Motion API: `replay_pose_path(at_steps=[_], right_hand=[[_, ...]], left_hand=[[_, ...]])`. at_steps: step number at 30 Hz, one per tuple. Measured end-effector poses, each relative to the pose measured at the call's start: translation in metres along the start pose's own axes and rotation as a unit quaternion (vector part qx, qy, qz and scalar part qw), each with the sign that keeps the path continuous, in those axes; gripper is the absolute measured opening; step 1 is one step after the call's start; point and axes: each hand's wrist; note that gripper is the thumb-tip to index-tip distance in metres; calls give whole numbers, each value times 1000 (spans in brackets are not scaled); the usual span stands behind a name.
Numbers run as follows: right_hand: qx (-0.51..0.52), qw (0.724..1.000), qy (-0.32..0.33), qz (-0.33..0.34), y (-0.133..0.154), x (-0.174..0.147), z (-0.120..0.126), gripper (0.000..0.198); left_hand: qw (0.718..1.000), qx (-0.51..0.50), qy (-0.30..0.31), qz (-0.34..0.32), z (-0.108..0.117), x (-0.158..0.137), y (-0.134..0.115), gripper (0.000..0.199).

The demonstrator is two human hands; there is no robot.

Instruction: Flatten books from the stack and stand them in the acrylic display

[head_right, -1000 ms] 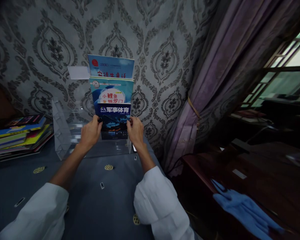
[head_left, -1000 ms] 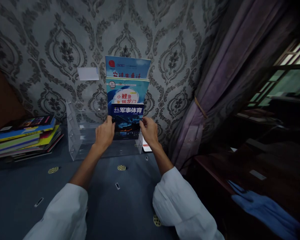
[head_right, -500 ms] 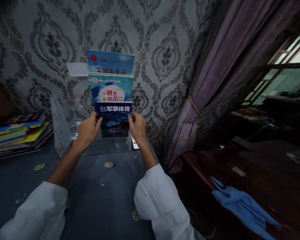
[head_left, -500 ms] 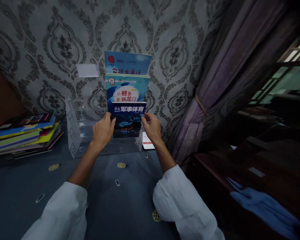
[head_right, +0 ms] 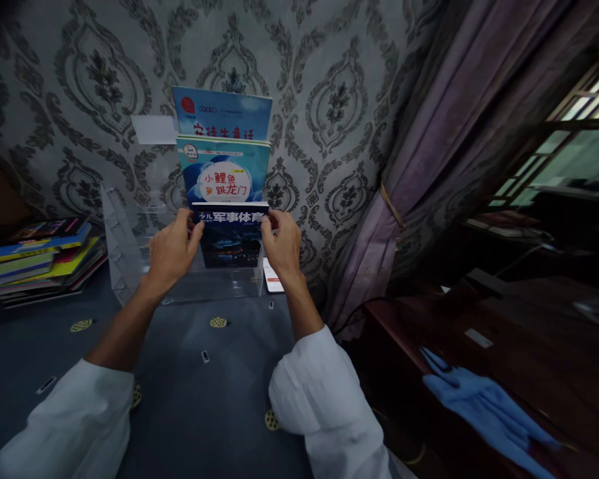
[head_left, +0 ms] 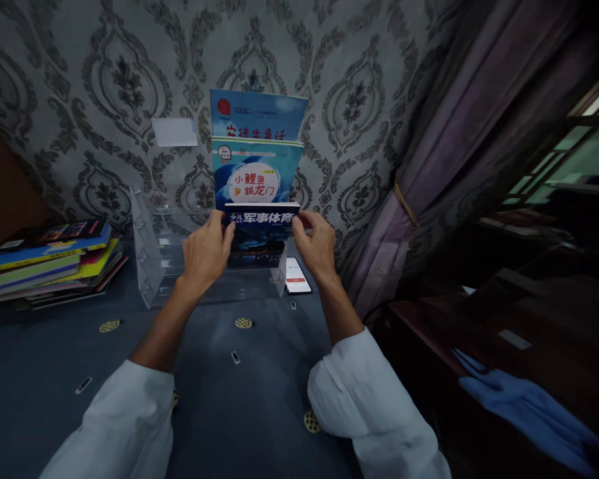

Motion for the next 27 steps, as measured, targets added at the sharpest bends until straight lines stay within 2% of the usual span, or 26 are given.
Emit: replay_pose_path(at_steps=[8,18,22,27], right_hand=[[-4,1000,-7,7,12,3,10,27],[-5,999,-27,25,22,5,17,29],[-16,998,-42,44,24,5,18,27],[-21,997,-36,62,26,5,19,24]], left_hand=[[1000,19,-4,-10,7,-2,-4,36],[1000,16,9,0,19,-6,-1,31],[999,31,21,3,25,-12,13,31],[993,103,48,14,33,-24,47,32]])
Point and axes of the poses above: each hand's wrist, its own x-axis towards the middle knuckle, its own z-axis out of the back of the hand, y = z × x, and after that the axes turned 3 degrees about -y, right-handed
